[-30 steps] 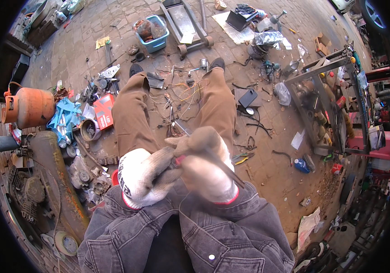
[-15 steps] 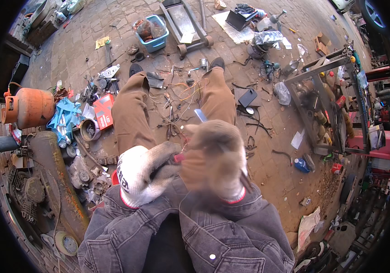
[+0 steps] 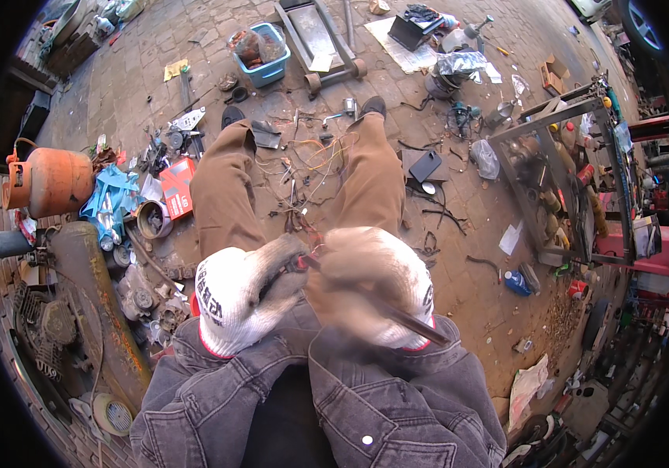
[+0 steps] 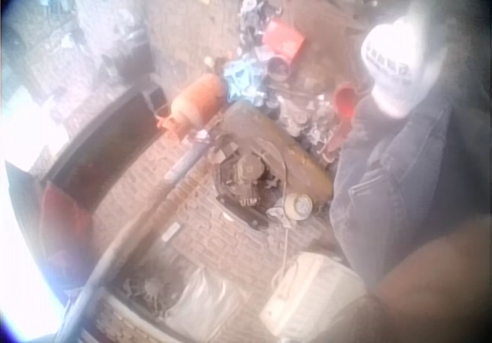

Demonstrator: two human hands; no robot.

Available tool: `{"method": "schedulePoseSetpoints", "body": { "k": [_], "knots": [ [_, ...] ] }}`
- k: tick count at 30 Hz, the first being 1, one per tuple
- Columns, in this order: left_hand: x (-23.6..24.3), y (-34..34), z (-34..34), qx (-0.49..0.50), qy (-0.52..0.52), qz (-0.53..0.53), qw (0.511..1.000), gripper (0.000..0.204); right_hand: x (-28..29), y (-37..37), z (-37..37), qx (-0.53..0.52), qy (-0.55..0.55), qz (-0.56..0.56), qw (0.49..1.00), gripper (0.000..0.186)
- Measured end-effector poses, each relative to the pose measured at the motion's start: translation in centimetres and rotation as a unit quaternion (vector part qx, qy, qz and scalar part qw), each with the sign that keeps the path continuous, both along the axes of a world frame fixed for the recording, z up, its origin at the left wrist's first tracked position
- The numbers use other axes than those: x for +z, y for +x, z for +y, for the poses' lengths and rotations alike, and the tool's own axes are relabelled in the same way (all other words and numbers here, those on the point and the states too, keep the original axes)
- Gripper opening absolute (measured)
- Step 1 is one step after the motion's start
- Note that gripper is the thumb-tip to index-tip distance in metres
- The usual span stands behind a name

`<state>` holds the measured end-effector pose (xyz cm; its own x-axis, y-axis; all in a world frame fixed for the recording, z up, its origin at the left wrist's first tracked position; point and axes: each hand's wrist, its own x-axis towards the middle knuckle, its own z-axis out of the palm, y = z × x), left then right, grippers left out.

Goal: The person sits on the ground and uses pliers to strip insulation from several wires, then twists and connects the exposed ends. The person handles multiple colored wires and a black connector, repeatedly stripping and joining them.

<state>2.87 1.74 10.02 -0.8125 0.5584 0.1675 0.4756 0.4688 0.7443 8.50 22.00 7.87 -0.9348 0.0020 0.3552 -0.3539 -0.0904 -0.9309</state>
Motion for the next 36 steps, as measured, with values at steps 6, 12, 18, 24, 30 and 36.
{"method": "schedulePoseSetpoints", "body": {
  "k": [6,12,18,24,30,36],
  "knots": [
    [0.1,-0.1,0.0,0.0,-0.008,-0.002,1.0,0.023,-0.3,-1.7,0.9,0.017,0.096,0.127,0.987,0.038],
    [-0.1,-0.1,-0.1,0.008,-0.008,0.017,1.0,0.026,-0.2,-2.4,1.1,0.049,0.109,0.144,0.982,0.036],
    [-0.8,-0.1,0.0,0.013,-0.001,0.065,0.998,0.031,0.3,-2.3,1.1,0.026,0.175,0.142,0.974,0.034],
    [-0.7,-0.1,-0.1,0.01,-0.007,0.056,0.998,0.027,1.3,-2.5,1.3,0.046,0.203,0.122,0.97,0.035],
    [-0.4,-0.1,-0.2,-0.003,-0.022,0.039,0.999,0.023,1.5,-2.0,1.9,0.037,0.268,0.116,0.956,0.031],
    [-0.6,-0.3,0.0,-0.006,-0.005,0.045,0.999,0.022,0.7,-1.8,2.4,0.044,0.282,0.098,0.953,0.028]
  ]
}}
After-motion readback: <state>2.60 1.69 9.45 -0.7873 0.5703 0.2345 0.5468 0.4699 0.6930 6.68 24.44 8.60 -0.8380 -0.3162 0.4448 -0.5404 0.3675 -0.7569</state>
